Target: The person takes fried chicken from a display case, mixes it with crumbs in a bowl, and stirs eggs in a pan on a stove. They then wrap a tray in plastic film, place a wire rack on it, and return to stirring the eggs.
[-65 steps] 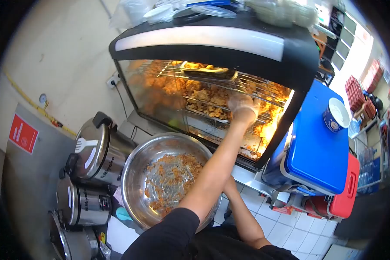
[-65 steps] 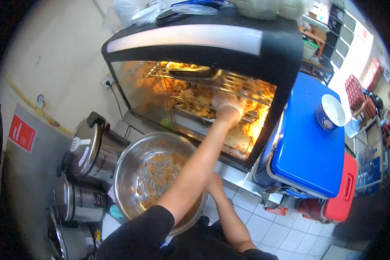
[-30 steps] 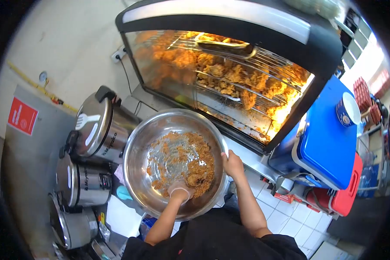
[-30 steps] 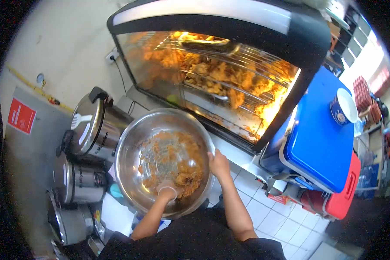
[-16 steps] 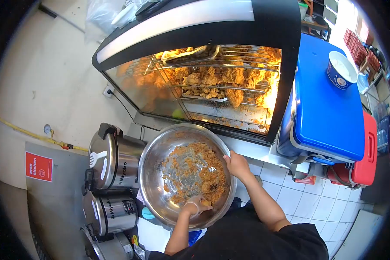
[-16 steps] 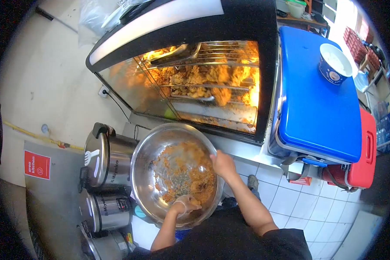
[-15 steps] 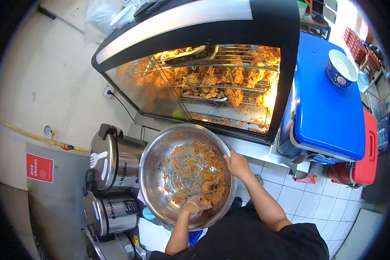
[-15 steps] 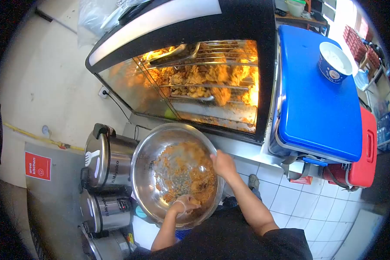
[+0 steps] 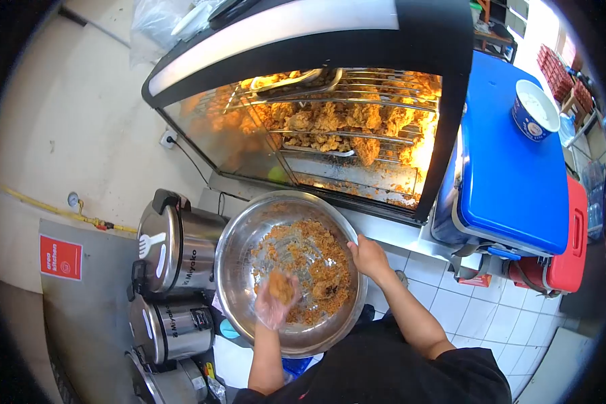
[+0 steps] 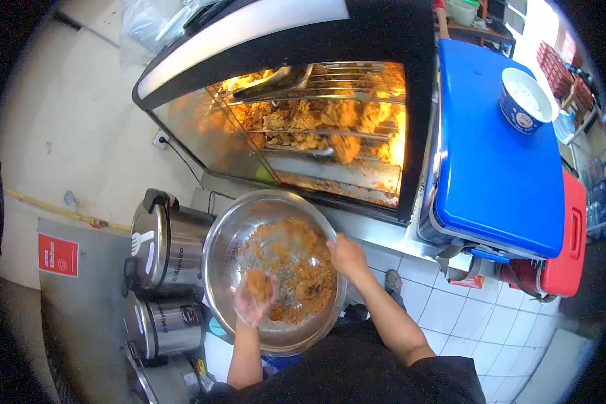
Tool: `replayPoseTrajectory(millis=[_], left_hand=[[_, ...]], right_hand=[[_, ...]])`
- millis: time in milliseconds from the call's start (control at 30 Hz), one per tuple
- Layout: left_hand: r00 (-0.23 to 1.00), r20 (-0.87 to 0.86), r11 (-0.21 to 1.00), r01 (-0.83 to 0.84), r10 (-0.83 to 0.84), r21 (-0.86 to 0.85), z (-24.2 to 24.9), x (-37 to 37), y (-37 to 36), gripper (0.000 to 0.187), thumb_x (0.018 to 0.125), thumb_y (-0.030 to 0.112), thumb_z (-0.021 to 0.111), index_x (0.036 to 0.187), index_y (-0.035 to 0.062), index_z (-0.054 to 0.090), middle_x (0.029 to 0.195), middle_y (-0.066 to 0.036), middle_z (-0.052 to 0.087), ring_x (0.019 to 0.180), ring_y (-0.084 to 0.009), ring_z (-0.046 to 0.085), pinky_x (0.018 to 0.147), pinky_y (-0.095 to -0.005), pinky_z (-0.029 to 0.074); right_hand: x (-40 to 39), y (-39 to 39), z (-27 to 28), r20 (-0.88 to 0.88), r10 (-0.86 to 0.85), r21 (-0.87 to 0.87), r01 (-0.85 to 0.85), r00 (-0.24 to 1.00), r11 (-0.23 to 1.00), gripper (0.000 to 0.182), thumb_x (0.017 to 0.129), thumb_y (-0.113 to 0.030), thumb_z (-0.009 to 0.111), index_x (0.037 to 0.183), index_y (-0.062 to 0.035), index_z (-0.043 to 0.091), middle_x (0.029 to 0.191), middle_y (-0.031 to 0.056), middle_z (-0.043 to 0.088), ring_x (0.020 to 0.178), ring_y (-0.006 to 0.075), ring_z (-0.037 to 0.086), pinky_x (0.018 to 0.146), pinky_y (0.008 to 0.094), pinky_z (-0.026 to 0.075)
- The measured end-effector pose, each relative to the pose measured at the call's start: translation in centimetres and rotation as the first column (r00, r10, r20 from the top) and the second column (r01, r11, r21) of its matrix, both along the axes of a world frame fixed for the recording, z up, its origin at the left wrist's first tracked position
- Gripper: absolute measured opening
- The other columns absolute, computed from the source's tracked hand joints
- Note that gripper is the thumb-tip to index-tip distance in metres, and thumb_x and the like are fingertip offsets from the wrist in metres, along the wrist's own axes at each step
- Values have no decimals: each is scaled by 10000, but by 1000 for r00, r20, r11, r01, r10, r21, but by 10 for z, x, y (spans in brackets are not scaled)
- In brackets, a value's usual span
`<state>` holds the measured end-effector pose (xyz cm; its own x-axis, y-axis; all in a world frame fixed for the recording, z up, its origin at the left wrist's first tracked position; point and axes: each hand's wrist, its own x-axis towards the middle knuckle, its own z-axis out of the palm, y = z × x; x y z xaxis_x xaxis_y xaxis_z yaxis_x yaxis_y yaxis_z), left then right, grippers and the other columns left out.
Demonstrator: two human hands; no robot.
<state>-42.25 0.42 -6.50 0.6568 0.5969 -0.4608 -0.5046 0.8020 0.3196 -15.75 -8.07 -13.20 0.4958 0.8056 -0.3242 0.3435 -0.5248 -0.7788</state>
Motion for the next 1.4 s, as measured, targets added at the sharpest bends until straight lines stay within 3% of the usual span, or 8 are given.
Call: replayPoseTrajectory(millis=[433, 500, 600, 700, 1000, 1133, 1267, 1400], left_hand=[[965, -230, 816, 232, -126, 529, 99, 333, 9, 820, 777, 104, 761, 1439, 62, 279, 1311, -174, 517, 1198, -299, 513, 1037, -455, 390], [934, -357, 680, 273, -17, 680, 97, 375, -5, 818, 821, 120, 720, 1457, 36, 213, 1368, -202, 465, 1252, -307, 458, 1054, -455, 369], [739, -113, -89, 228, 664, 970, 69, 403, -18, 689, 853, 47, 608, 1442, 44, 250, 1369, -244, 426, 1263, -386, 416, 1041, -446, 367], [736, -87, -199, 292, 672, 936, 60, 400, -12, 597, 838, 16, 594, 1377, 35, 340, 1267, -247, 471, 1168, -407, 468, 986, -437, 402], [773, -85, -157, 234, 628, 960, 62, 399, -24, 477, 790, 26, 655, 1215, 22, 439, 1136, -207, 487, 1017, -401, 531, 907, -446, 441], [679, 26, -252, 237, 734, 938, 44, 421, -7, 487, 785, 22, 657, 1218, 18, 435, 1122, -199, 487, 1021, -361, 547, 888, -429, 474], [879, -157, 161, 93, 451, 983, 52, 443, 0, 495, 763, 63, 698, 1201, 31, 469, 1129, -220, 520, 956, -377, 588, 806, -448, 514], [529, -301, -12, 509, 793, 861, 58, 447, -1, 488, 711, 182, 777, 1122, 37, 557, 1116, -187, 556, 1011, -363, 565, 877, -457, 475]], right_hand=[[2, -4, -6, 108, 90, 270, -116, 990, 956, 408, 909, -304, 570, 1173, 8, 549, 1025, 287, 639, 966, 431, 618, 839, 478, 489], [-2, -1, -50, -66, 15, 373, 11, 998, 928, 445, 906, -377, 592, 1106, 18, 553, 939, 200, 608, 892, 342, 578, 789, 434, 476], [-15, 3, -60, -125, -212, 554, 246, 969, 796, 469, 936, -478, 557, 859, -19, 496, 740, 51, 420, 701, 187, 385, 619, 350, 388], [-9, -2, -49, -209, -76, 427, 161, 975, 890, 478, 947, -481, 531, 790, -40, 434, 681, 37, 362, 643, 167, 348, 554, 362, 327], [-5, 1, -32, -184, -67, 143, 94, 981, 985, 139, 914, -176, 658, 964, -69, 585, 893, 13, 538, 812, 130, 489, 704, 313, 457], [-9, 8, -77, -149, -90, 482, 152, 985, 863, 427, 953, -369, 576, 713, -76, 380, 646, 14, 236, 574, 169, 266, 506, 366, 251], [-8, 1, -42, -268, -28, 556, 178, 963, 812, 422, 954, -386, 571, 739, -63, 405, 638, 19, 251, 575, 180, 285, 512, 375, 272], [-4, -1, -24, 65, -76, 355, 48, 995, 934, 420, 955, -412, 557, 823, -24, 467, 640, 33, 312, 593, 204, 342, 535, 395, 323]])
